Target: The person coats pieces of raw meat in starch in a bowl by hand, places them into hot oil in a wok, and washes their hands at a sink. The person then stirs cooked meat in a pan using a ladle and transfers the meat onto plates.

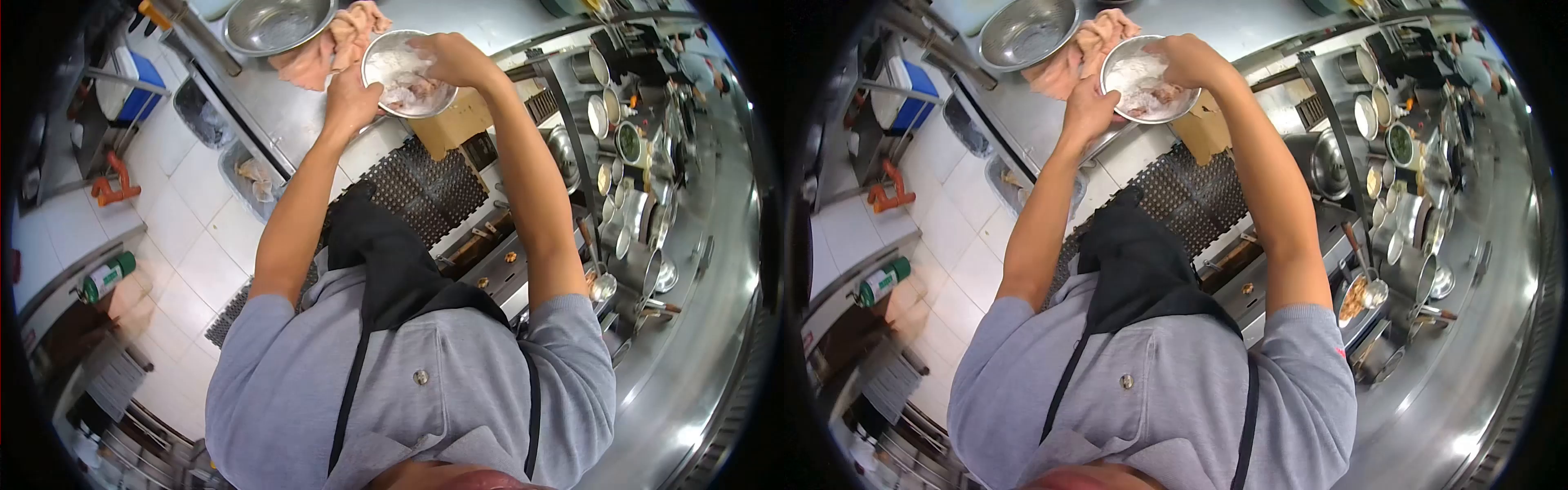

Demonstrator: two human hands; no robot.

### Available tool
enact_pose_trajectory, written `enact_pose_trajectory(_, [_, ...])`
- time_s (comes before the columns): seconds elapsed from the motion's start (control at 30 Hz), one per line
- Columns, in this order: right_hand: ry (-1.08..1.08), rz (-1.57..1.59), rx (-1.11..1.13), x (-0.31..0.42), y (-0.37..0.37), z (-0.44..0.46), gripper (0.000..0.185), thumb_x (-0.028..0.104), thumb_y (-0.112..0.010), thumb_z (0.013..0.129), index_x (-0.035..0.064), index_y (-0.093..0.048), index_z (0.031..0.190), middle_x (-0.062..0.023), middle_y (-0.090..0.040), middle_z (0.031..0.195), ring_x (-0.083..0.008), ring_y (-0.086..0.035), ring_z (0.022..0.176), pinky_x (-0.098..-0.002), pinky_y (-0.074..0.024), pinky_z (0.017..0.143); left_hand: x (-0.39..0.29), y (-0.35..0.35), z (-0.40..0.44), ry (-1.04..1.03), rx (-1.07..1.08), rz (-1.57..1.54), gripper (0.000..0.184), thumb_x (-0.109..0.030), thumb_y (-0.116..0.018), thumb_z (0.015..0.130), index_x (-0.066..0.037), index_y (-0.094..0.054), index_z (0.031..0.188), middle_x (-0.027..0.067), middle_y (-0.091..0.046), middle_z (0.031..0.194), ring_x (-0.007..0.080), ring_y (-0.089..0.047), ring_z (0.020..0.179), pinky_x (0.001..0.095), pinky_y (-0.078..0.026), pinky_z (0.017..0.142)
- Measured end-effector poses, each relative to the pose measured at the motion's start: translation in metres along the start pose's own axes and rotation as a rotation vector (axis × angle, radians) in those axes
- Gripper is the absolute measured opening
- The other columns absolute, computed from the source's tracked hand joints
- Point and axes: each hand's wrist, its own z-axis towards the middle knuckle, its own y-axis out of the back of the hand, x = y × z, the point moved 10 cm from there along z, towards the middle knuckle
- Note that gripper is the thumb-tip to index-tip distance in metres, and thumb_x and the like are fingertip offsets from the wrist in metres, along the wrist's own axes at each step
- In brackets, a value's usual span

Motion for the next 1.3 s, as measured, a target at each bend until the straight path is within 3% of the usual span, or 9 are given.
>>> enact_pose_trajectory(0.1, [0.148,-0.006,-0.017,-0.004,-0.044,0.001,0.088,0.014,-0.077,0.061,0.0148,-0.046,0.143,-0.0212,-0.066,0.115,-0.0372,-0.064,0.107,-0.0417,-0.053,0.088,-0.011,-0.013,-0.001,-0.212,-0.017,0.27,0.019,-0.002,-0.058,0.081,-0.001,-0.042,0.07,0.0088,-0.055,0.074,0.0181,-0.065,0.063,0.0331,-0.06,0.052])
enact_pose_trajectory(0.17, [0.0,-0.109,0.087,-0.002,-0.062,-0.016,0.081,0.013,-0.076,0.061,0.0167,-0.052,0.138,-0.0215,-0.067,0.11,-0.0396,-0.064,0.105,-0.042,-0.0519,0.09,-0.014,-0.029,-0.02,-0.002,0.058,0.257,0.02,-0.002,-0.059,0.08,-0.002,-0.042,0.071,0.0076,-0.052,0.071,0.0166,-0.064,0.062,0.0333,-0.06,0.051])
enact_pose_trajectory(0.3, [-0.296,0.073,0.149,-0.033,-0.06,-0.096,0.07,0.01,-0.074,0.062,0.0167,-0.06,0.13,-0.0225,-0.067,0.108,-0.0391,-0.065,0.1,-0.0419,-0.0512,0.09,-0.009,-0.086,-0.048,0.007,0.211,0.103,0.018,-0.002,-0.061,0.078,0.003,-0.046,0.07,0.0181,-0.058,0.071,0.0239,-0.065,0.058,0.0382,-0.056,0.047])
enact_pose_trajectory(0.43, [-0.266,0.036,-0.45,-0.064,-0.013,-0.201,0.056,0.006,-0.069,0.064,0.0033,-0.064,0.12,-0.0217,-0.07,0.1,-0.0369,-0.068,0.094,-0.044,-0.0523,0.083,0.008,-0.159,-0.073,0.107,0.414,0.062,0.015,0.0,-0.06,0.081,0.003,-0.045,0.076,0.0145,-0.059,0.074,0.0213,-0.064,0.059,0.035,-0.058,0.046])
enact_pose_trajectory(0.57, [-0.562,0.279,-0.331,-0.107,-0.033,-0.277,0.064,0.015,-0.076,0.063,0.0091,-0.063,0.125,-0.0232,-0.068,0.106,-0.0361,-0.065,0.102,-0.0417,-0.0515,0.089,0.017,-0.222,-0.102,0.119,0.558,0.009,0.011,0.0,-0.059,0.081,0.005,-0.05,0.08,0.0136,-0.059,0.075,0.0214,-0.065,0.059,0.035,-0.058,0.046])
enact_pose_trajectory(0.7, [-0.661,0.045,-0.177,-0.112,-0.103,-0.306,0.073,0.019,-0.077,0.066,0.0222,-0.055,0.136,-0.0264,-0.059,0.118,-0.0433,-0.058,0.112,-0.0468,-0.0483,0.093,0.027,-0.276,-0.14,0.123,0.733,0.047,0.019,0.001,-0.059,0.082,-0.003,-0.041,0.075,0.0073,-0.051,0.074,0.0177,-0.06,0.063,0.035,-0.06,0.05])
enact_pose_trajectory(1.03, [-0.811,0.471,-0.493,-0.117,-0.098,-0.449,0.056,-0.005,-0.059,0.067,0.006,-0.065,0.122,-0.0226,-0.065,0.119,-0.0345,-0.062,0.112,-0.0376,-0.0477,0.098,0.045,-0.347,-0.204,0.13,0.942,0.167,0.018,0.001,-0.059,0.083,-0.002,-0.042,0.078,0.0068,-0.05,0.076,0.0205,-0.061,0.065,0.0357,-0.061,0.051])
enact_pose_trajectory(1.17, [-0.747,0.154,-0.368,-0.133,-0.142,-0.446,0.072,0.014,-0.075,0.066,0.0136,-0.055,0.135,-0.0195,-0.067,0.112,-0.0358,-0.064,0.107,-0.0413,-0.0504,0.092,0.037,-0.363,-0.222,0.094,1.007,0.178,0.017,0.0,-0.059,0.084,-0.001,-0.042,0.079,0.0069,-0.051,0.076,0.0196,-0.062,0.066,0.0354,-0.062,0.052])
enact_pose_trajectory(1.3, [-0.974,0.194,-0.493,-0.143,-0.154,-0.465,0.056,0.017,-0.074,0.071,0.0171,-0.063,0.126,-0.0171,-0.069,0.109,-0.0355,-0.062,0.109,-0.0444,-0.0498,0.092,0.048,-0.377,-0.227,0.092,1.076,0.25,0.017,0.0,-0.058,0.084,-0.002,-0.042,0.078,0.0083,-0.053,0.075,0.0202,-0.064,0.065,0.0352,-0.061,0.051])
